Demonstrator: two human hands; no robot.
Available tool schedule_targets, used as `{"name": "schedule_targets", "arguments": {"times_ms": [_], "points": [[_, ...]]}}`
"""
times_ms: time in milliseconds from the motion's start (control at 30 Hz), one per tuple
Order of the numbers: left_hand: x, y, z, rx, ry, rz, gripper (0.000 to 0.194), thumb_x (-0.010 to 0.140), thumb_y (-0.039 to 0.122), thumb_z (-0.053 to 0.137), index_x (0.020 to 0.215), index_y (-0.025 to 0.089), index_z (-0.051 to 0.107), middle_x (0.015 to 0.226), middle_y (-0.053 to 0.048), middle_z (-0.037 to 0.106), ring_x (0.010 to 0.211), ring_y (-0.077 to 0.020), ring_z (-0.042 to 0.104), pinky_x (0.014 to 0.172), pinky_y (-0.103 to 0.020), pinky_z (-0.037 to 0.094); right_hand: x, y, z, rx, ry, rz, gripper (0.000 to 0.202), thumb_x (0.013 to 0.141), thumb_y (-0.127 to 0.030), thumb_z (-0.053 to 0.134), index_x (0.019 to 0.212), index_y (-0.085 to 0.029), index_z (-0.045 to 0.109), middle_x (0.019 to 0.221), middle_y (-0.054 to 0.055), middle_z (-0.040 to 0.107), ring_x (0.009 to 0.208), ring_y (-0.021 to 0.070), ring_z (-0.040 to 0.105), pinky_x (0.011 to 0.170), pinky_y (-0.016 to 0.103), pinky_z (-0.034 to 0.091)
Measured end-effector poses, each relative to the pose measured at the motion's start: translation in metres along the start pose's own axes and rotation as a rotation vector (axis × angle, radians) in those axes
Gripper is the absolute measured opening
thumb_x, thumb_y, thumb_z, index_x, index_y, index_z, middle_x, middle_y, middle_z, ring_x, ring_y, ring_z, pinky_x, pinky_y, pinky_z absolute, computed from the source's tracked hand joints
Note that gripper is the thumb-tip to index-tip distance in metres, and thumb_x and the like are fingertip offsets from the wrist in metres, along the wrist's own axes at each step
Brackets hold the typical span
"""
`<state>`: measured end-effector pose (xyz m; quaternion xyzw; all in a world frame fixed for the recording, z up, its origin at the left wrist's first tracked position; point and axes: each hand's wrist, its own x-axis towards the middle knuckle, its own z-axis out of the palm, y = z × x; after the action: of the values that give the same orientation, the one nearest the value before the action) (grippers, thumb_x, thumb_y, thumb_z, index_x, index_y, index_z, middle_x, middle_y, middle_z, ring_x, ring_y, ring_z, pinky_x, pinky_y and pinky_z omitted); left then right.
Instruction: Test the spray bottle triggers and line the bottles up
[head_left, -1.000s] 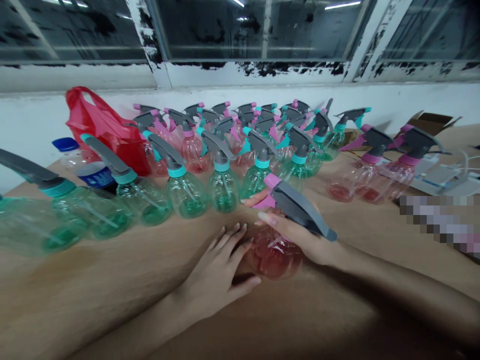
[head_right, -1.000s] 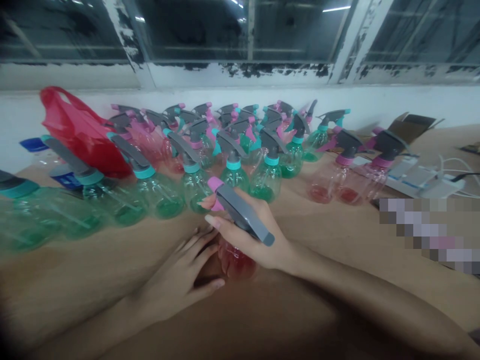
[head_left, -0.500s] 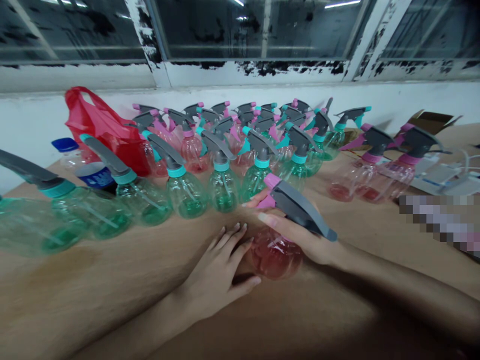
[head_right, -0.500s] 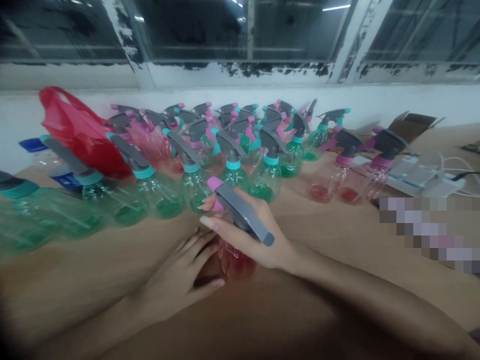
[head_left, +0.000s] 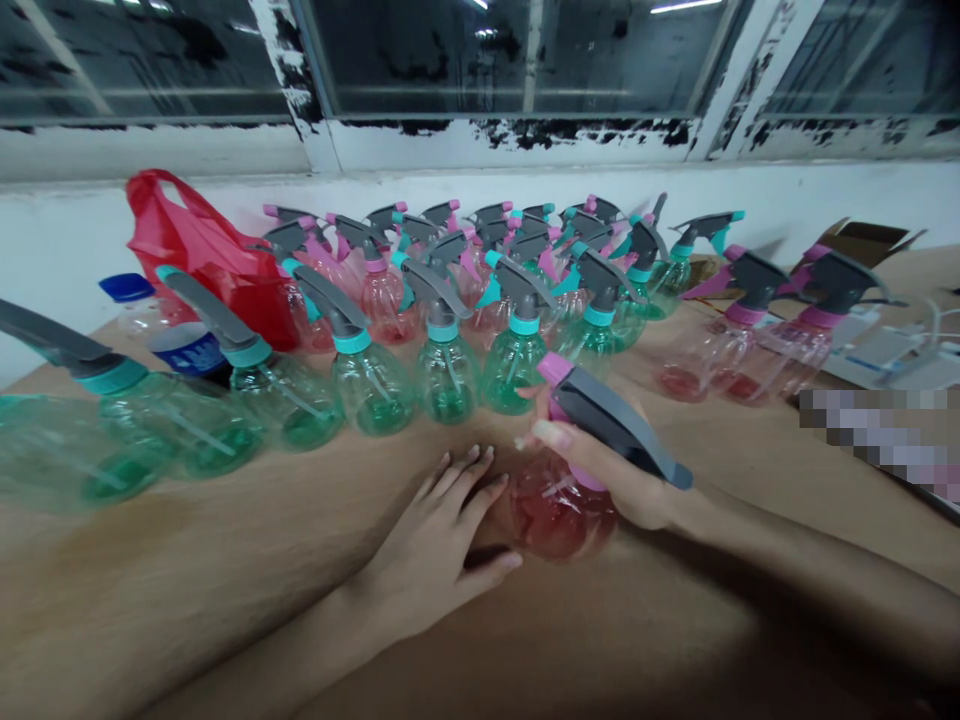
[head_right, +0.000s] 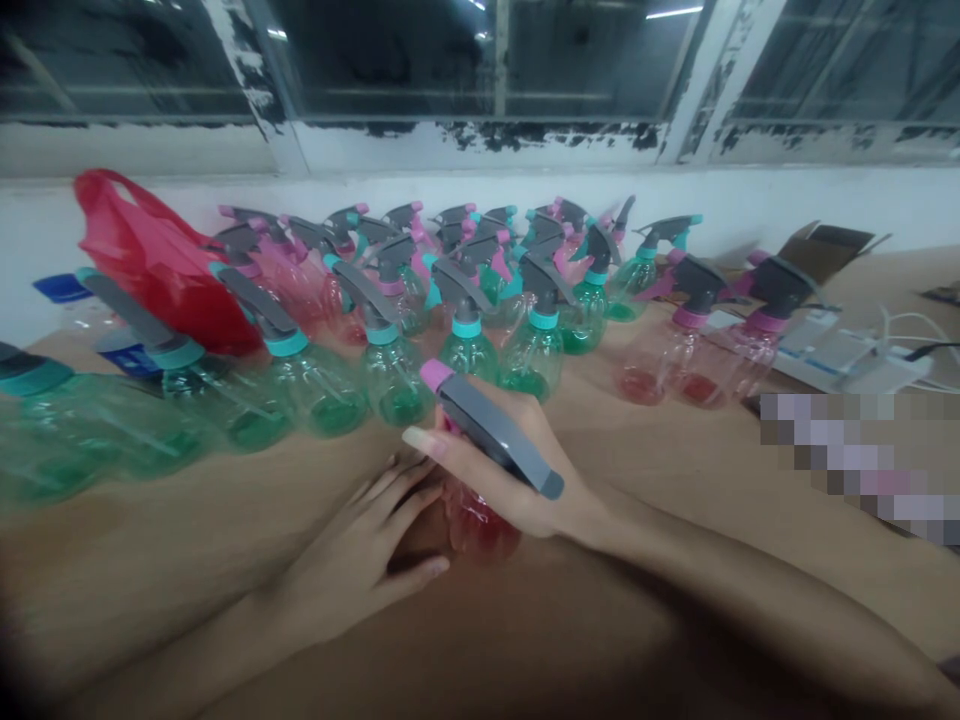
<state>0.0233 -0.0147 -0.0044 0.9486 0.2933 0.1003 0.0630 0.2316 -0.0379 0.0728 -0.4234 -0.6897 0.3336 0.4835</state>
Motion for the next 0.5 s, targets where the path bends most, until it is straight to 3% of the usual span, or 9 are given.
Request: {"name": "schedule_targets", "arguments": {"times_ms": [167,300,500], "points": [[-0.0003,0.0023,-0.0017,0.012,-0.016,-0.018,0.061,0.086,0.058,0.048,0.13,0.014,0.047,0.144,-0.018,0.041,0.134,-0.0329,0.035,0.105,-0.053,0.035,0.0031,0.0088,0.0027,0.033,0.052,-0.049,0.016,0.085,-0.039,0.059,0.091,-0.024,0.059,0.093,0.002,0.067,0.085,0.019,0.063,0.078,0.035,0.05],[-0.0007,0.0014,0.0004,0.012,0.008,-0.011,0.061,0.086,0.057,0.049,0.131,0.016,0.045,0.144,-0.016,0.041,0.134,-0.0322,0.035,0.105,-0.052,0.035,0.0012,0.0091,0.0038,0.026,0.042,0.0,0.02,0.085,-0.038,0.059,0.1,-0.024,0.06,0.09,0.002,0.068,0.082,0.0194,0.065,0.078,0.036,0.05],[-0.0014,-0.0016,0.0037,0.008,0.026,-0.002,0.062,0.086,0.058,0.048,0.132,0.017,0.044,0.145,-0.016,0.039,0.134,-0.0325,0.034,0.105,-0.052,0.034,0.0004,0.0105,0.0037,0.026,0.049,-0.034,0.018,0.085,-0.037,0.059,0.098,-0.024,0.06,0.089,0.001,0.066,0.079,0.0179,0.063,0.075,0.034,0.051]]}}
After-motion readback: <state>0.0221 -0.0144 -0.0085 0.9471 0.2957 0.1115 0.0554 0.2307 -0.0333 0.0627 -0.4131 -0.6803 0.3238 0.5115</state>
